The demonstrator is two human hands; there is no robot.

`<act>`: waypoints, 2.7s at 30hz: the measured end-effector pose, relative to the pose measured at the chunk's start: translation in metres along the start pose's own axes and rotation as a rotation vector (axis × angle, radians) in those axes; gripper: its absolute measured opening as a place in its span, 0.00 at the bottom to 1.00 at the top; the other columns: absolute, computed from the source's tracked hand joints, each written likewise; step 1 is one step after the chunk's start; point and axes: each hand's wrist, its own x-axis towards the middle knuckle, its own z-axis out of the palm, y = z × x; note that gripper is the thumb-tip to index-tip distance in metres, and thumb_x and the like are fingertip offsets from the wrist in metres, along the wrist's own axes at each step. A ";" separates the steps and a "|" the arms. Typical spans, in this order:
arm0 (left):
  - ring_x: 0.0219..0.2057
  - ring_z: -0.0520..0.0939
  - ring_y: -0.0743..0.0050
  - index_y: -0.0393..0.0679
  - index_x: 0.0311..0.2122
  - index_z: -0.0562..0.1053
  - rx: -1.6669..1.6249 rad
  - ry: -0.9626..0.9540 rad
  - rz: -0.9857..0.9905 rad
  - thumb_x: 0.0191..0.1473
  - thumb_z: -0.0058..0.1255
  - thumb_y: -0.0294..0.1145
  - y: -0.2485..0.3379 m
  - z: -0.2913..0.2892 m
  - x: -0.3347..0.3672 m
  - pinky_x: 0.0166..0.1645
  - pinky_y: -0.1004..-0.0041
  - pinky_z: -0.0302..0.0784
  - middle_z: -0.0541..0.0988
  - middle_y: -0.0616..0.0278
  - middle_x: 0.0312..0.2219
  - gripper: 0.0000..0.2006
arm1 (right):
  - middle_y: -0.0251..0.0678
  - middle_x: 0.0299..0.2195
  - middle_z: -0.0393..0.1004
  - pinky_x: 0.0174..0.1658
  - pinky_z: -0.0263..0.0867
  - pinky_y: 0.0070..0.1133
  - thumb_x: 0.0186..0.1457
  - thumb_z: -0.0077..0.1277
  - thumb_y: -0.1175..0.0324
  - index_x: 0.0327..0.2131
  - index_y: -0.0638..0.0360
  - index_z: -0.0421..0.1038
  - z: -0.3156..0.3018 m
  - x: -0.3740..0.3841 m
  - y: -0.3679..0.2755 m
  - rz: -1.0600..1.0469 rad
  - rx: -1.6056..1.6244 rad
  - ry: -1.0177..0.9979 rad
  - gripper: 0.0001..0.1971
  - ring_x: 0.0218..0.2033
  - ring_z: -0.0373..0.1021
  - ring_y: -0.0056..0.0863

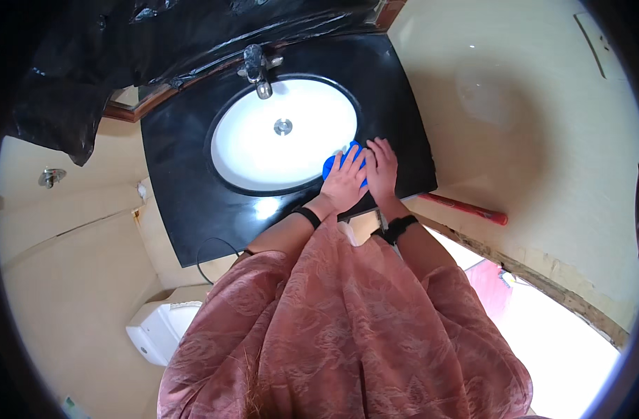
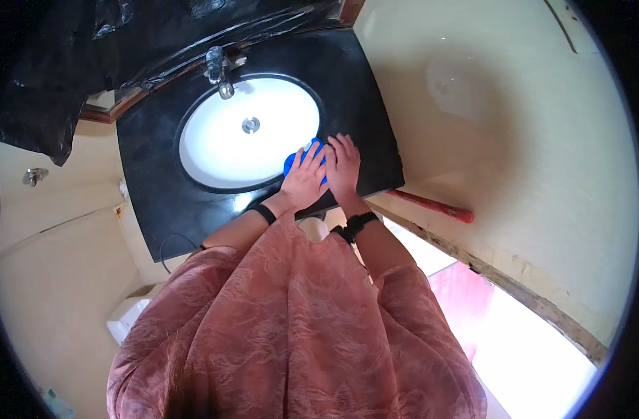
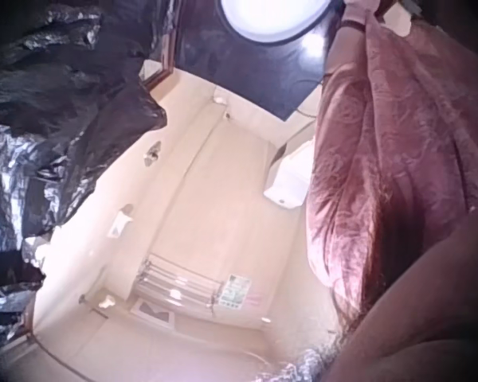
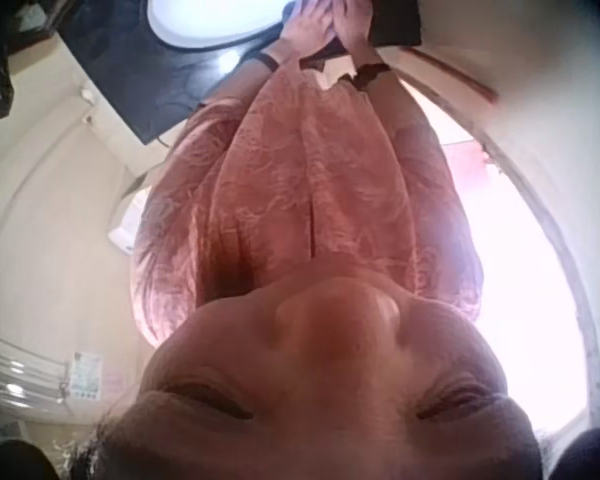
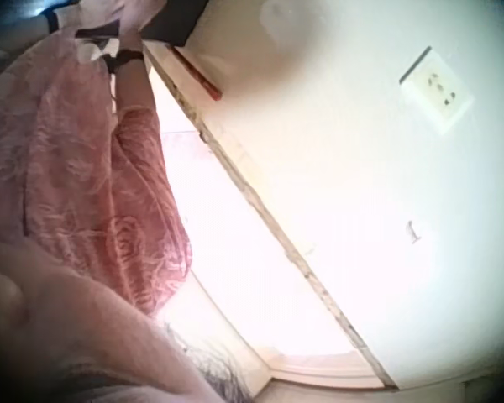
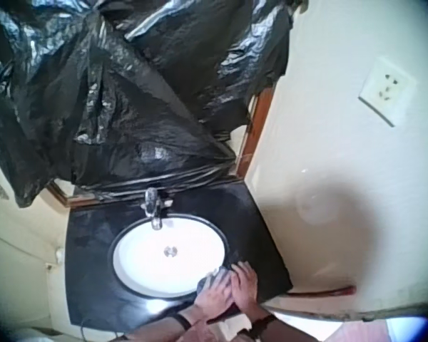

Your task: Wiping down bathroom surfaces including the counter, sink area, wall, and door with a cloth.

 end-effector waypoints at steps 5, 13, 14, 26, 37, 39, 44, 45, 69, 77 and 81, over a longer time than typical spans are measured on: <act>0.72 0.48 0.47 0.38 0.63 0.64 -0.171 0.168 -0.030 0.59 0.43 0.43 0.013 0.016 0.039 0.72 0.44 0.42 0.55 0.44 0.68 0.30 | 0.46 0.60 0.67 0.63 0.56 0.39 0.64 0.44 0.65 0.56 0.57 0.71 -0.029 -0.027 -0.035 -0.048 0.105 0.019 0.19 0.61 0.63 0.48; 0.70 0.52 0.47 0.39 0.67 0.59 -0.102 0.112 -0.043 0.61 0.45 0.41 0.027 0.015 0.008 0.71 0.45 0.44 0.56 0.49 0.68 0.31 | 0.43 0.63 0.64 0.68 0.48 0.41 0.65 0.42 0.66 0.62 0.59 0.64 -0.043 -0.047 0.014 -0.143 -0.061 -0.133 0.23 0.66 0.57 0.43; 0.70 0.53 0.49 0.40 0.67 0.59 -0.066 0.101 -0.067 0.63 0.43 0.42 0.029 0.016 0.013 0.71 0.45 0.43 0.56 0.51 0.69 0.30 | 0.42 0.63 0.63 0.69 0.47 0.40 0.65 0.43 0.66 0.63 0.57 0.61 -0.038 -0.045 0.016 -0.117 -0.111 -0.110 0.23 0.67 0.56 0.41; 0.70 0.55 0.54 0.43 0.67 0.59 0.123 0.095 -0.138 0.61 0.44 0.48 0.012 0.016 0.085 0.71 0.42 0.42 0.60 0.53 0.67 0.32 | 0.46 0.63 0.61 0.67 0.51 0.41 0.63 0.47 0.65 0.62 0.59 0.62 -0.051 0.035 0.041 -0.163 -0.135 -0.132 0.24 0.66 0.56 0.46; 0.59 0.69 0.49 0.53 0.57 0.71 -0.027 -0.006 -0.148 0.46 0.65 0.43 0.043 -0.010 -0.007 0.57 0.52 0.68 0.69 0.50 0.58 0.30 | 0.49 0.54 0.72 0.53 0.69 0.35 0.48 0.61 0.59 0.61 0.55 0.66 -0.092 -0.047 0.026 0.230 0.103 -0.462 0.35 0.53 0.71 0.47; 0.59 0.69 0.51 0.54 0.57 0.70 0.004 -0.125 -0.159 0.47 0.65 0.43 0.044 -0.017 -0.008 0.56 0.52 0.69 0.69 0.51 0.57 0.31 | 0.49 0.50 0.76 0.50 0.71 0.34 0.46 0.62 0.59 0.60 0.58 0.67 -0.080 -0.043 0.044 0.380 0.208 -0.512 0.36 0.49 0.74 0.46; 0.52 0.77 0.40 0.52 0.60 0.66 -0.201 -0.266 -0.265 0.49 0.64 0.42 0.033 -0.035 -0.001 0.54 0.52 0.75 0.74 0.46 0.52 0.33 | 0.47 0.33 0.80 0.39 0.72 0.31 0.42 0.64 0.59 0.41 0.63 0.77 -0.090 -0.046 0.052 0.287 0.244 -0.620 0.23 0.35 0.78 0.36; 0.51 0.79 0.40 0.50 0.60 0.66 -0.273 -0.225 -0.223 0.49 0.65 0.42 0.025 -0.040 0.001 0.53 0.52 0.76 0.76 0.45 0.50 0.33 | 0.45 0.30 0.80 0.35 0.71 0.31 0.41 0.64 0.60 0.35 0.62 0.77 -0.098 -0.042 0.042 0.296 0.264 -0.665 0.19 0.32 0.77 0.35; 0.51 0.78 0.52 0.40 0.45 0.77 -0.589 0.248 0.741 0.60 0.55 0.33 0.178 -0.280 0.088 0.66 0.53 0.60 0.80 0.56 0.46 0.11 | 0.30 0.33 0.67 0.41 0.63 0.19 0.58 0.58 0.72 0.38 0.60 0.67 -0.379 -0.069 -0.142 0.018 0.831 0.486 0.09 0.37 0.63 0.18; 0.41 0.79 0.79 0.39 0.49 0.76 -0.867 -0.212 0.573 0.62 0.57 0.32 0.210 -0.283 0.104 0.48 0.76 0.76 0.82 0.62 0.38 0.13 | 0.34 0.29 0.71 0.38 0.67 0.22 0.58 0.58 0.67 0.41 0.63 0.73 -0.419 -0.090 -0.141 0.195 0.638 0.515 0.12 0.32 0.69 0.20; 0.43 0.78 0.79 0.38 0.51 0.75 -0.936 -0.536 0.605 0.60 0.60 0.30 0.205 -0.265 0.104 0.49 0.73 0.75 0.81 0.62 0.41 0.16 | 0.34 0.39 0.74 0.47 0.68 0.22 0.58 0.57 0.71 0.42 0.63 0.74 -0.433 -0.086 -0.142 0.070 0.232 0.450 0.10 0.42 0.72 0.24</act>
